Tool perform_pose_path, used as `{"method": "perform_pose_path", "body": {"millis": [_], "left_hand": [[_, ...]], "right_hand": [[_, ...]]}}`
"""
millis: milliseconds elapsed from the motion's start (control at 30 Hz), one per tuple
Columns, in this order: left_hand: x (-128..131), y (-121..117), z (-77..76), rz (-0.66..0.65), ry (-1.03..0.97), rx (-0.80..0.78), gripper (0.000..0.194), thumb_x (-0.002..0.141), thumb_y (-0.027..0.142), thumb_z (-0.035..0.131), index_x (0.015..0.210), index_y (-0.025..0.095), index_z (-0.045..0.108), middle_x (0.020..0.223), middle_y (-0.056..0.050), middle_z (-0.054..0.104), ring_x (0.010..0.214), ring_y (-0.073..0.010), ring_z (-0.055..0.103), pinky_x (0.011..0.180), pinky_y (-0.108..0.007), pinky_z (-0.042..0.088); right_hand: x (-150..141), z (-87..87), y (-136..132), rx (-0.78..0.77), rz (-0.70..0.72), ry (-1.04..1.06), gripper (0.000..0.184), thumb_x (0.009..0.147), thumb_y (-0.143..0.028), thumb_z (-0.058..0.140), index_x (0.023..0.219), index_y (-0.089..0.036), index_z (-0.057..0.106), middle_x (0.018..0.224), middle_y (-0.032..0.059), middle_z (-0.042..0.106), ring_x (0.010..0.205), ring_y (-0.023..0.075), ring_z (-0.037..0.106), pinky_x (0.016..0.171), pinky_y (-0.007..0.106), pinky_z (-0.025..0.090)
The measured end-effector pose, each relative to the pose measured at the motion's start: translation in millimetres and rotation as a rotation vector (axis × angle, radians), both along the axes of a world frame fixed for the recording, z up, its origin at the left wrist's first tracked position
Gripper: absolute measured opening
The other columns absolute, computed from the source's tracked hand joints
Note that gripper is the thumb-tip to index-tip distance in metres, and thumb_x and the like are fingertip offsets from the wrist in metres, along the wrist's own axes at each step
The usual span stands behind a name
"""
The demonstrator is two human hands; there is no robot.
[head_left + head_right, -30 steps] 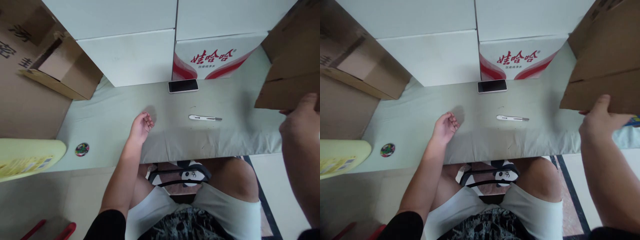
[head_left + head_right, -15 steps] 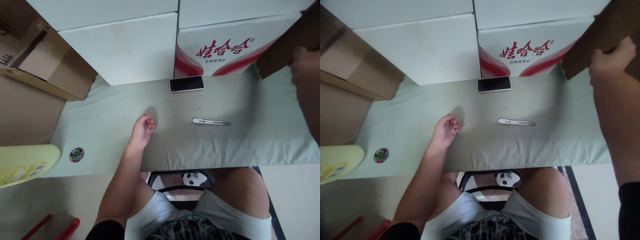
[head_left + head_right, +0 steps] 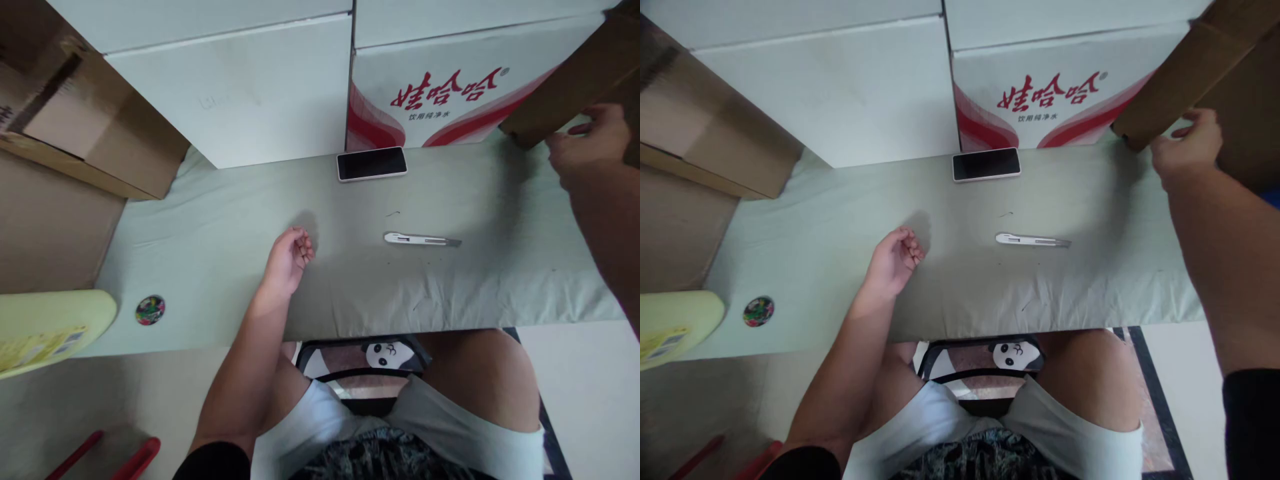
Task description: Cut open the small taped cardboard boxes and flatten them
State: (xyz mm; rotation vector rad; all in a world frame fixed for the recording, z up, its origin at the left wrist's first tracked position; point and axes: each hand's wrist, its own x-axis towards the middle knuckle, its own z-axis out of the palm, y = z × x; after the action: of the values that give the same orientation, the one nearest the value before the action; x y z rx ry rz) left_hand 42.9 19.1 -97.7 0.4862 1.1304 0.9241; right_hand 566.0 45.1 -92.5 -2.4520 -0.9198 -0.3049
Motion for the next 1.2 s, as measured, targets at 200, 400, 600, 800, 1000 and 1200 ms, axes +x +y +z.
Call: {"method": "perform_pose_path", "body": {"millis": [200,400,600,800,1000,1200], "left_hand": [[1.5,-2.2,6.9,0.023,-0.025,0.012,0.01,0.07,0.021,0.066,0.068,0.018,0.057,0.057,0.005,0.052,0.05,-0.007,0.047,0.051,-0.017,0.041],[-10.2,-3.2,21.3,0.074,-0.068,0.027,0.01,0.074,0.019,0.064,0.067,0.019,0.057,0.057,0.005,0.052,0.049,-0.0076,0.048,0.052,-0.018,0.042],[-60.5,-1.4,41.9,0.246,-0.164,0.095,0.017,0.082,0.019,0.06,0.066,0.019,0.056,0.057,0.005,0.051,0.047,-0.0076,0.047,0.052,-0.019,0.043],[-125.7,-3.9,57.0,0.591,-0.285,0.179,0.03,0.095,0.02,0.055,0.065,0.02,0.053,0.057,0.005,0.046,0.046,-0.0077,0.043,0.051,-0.019,0.04],[-155.7,-9.1,65.7,0.714,-0.444,0.17,0.043,0.103,0.016,0.041,0.061,0.018,0.052,0.056,0.005,0.039,0.045,-0.0074,0.04,0.051,-0.021,0.035],[-163.5,-9.2,68.4,0.712,-0.489,0.07,0.053,0.109,0.015,0.037,0.058,0.018,0.047,0.054,0.005,0.036,0.045,-0.0067,0.035,0.052,-0.021,0.033]], "right_hand": [[-35.2,9.4,-22.6,-0.075,-0.12,0.1,0.066,0.076,0.007,0.076,0.138,-0.008,0.061,0.116,0.0119,0.067,0.074,0.0107,0.046,0.071,0.034,0.039],[-115.7,24.6,-31.2,-0.013,0.197,0.02,0.051,0.067,0.013,0.071,0.107,-0.016,0.063,0.084,-0.0017,0.051,0.073,0.0133,0.04,0.081,0.035,0.04],[-239.4,35.7,-5.9,0.081,0.918,-0.018,0.021,0.077,-0.01,0.064,0.093,-0.024,0.062,0.072,-0.0005,0.057,0.068,0.017,0.052,0.073,0.033,0.046],[-401.4,43.1,41.5,0.053,1.402,-0.095,0.024,0.086,-0.02,0.059,0.106,-0.023,0.071,0.089,0.0047,0.073,0.078,0.0214,0.067,0.08,0.039,0.058],[-586.2,89.6,97.2,-0.265,1.514,-0.024,0.038,0.089,-0.003,0.062,0.122,-0.018,0.072,0.154,0.0131,0.056,0.142,0.024,0.059,0.123,0.04,0.05],[-711.9,128.1,135.5,-0.317,1.434,0.083,0.033,0.097,-0.008,0.067,0.13,-0.004,0.067,0.166,0.0144,0.044,0.158,0.0217,0.045,0.135,0.035,0.036]]}}
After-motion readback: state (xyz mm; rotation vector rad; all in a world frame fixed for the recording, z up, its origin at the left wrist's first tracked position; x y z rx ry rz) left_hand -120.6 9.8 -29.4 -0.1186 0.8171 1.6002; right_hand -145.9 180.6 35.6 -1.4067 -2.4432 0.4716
